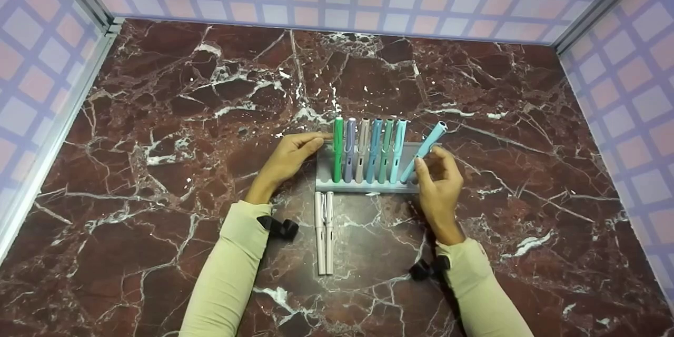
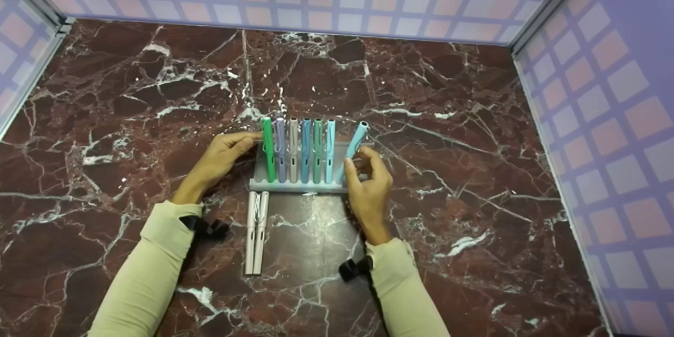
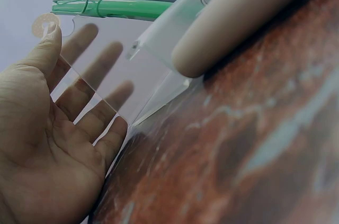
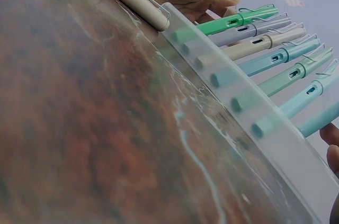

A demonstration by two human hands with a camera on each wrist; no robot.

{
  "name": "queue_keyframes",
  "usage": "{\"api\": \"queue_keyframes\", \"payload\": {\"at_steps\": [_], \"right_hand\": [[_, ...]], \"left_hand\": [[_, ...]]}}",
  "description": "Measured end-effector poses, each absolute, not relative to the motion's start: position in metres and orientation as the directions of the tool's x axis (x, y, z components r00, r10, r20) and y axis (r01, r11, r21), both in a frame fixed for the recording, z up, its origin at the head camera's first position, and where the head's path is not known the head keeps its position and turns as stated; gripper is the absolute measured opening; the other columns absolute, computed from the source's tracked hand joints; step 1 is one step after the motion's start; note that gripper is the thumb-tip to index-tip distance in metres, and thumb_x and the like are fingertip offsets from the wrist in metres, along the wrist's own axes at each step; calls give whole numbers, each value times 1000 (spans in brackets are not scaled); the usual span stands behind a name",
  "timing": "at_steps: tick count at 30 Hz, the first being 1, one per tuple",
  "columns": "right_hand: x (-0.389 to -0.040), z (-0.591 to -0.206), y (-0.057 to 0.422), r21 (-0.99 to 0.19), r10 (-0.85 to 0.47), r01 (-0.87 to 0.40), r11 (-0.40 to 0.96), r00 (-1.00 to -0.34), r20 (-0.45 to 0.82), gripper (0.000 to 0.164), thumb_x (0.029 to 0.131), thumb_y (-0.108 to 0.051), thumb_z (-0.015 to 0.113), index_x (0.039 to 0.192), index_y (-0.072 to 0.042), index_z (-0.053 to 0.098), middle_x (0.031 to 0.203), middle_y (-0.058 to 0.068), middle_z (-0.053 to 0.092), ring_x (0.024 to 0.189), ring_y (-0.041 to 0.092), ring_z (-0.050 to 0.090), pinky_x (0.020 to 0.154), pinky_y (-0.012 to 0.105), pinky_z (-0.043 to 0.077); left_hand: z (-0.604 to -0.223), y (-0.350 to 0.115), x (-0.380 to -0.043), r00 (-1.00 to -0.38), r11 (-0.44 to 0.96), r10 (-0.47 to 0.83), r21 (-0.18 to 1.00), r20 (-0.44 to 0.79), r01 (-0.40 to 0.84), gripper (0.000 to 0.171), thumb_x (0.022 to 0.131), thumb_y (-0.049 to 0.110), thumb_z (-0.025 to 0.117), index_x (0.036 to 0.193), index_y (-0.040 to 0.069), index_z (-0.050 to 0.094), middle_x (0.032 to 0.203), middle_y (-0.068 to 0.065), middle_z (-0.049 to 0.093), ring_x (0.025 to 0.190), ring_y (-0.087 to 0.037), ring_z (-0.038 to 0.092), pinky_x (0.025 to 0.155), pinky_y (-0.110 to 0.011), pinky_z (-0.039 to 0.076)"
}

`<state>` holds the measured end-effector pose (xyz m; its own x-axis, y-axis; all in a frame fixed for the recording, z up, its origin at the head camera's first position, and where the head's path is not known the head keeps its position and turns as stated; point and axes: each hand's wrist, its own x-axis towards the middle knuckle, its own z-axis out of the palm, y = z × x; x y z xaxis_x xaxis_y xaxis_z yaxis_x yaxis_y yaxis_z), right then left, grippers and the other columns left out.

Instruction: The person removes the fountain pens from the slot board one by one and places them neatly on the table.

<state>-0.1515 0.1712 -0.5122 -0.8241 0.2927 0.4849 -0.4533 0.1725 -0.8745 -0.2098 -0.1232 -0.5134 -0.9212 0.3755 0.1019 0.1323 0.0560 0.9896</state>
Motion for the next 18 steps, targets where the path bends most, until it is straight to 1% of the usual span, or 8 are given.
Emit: {"api": "queue_keyframes", "payload": {"at_steps": [8,14,18], "right_hand": [[-151,-511,170,-874,313,-463,150,-816,486,24,88,12,64,108,18,54,85,1,63,61,13,60,51,22,54],[-151,-512,171,-872,315,-459,172,-813,490,23,88,12,65,108,18,55,83,1,63,62,8,59,51,22,54],[-151,-512,171,-872,314,-455,180,-814,489,23,88,11,65,107,19,55,82,3,63,62,7,59,51,22,53]], "left_hand": [[-511,-123,-209,-922,70,374,988,99,134,32,105,17,53,127,-2,64,134,-16,64,129,-30,57,114,-39,42],[-512,-123,-210,-921,79,369,984,120,160,30,104,14,53,126,-3,64,133,-18,64,128,-31,58,113,-39,43],[-513,-123,-210,-921,85,371,983,119,162,31,104,14,53,127,-3,64,134,-18,63,130,-31,57,114,-40,42]]}}
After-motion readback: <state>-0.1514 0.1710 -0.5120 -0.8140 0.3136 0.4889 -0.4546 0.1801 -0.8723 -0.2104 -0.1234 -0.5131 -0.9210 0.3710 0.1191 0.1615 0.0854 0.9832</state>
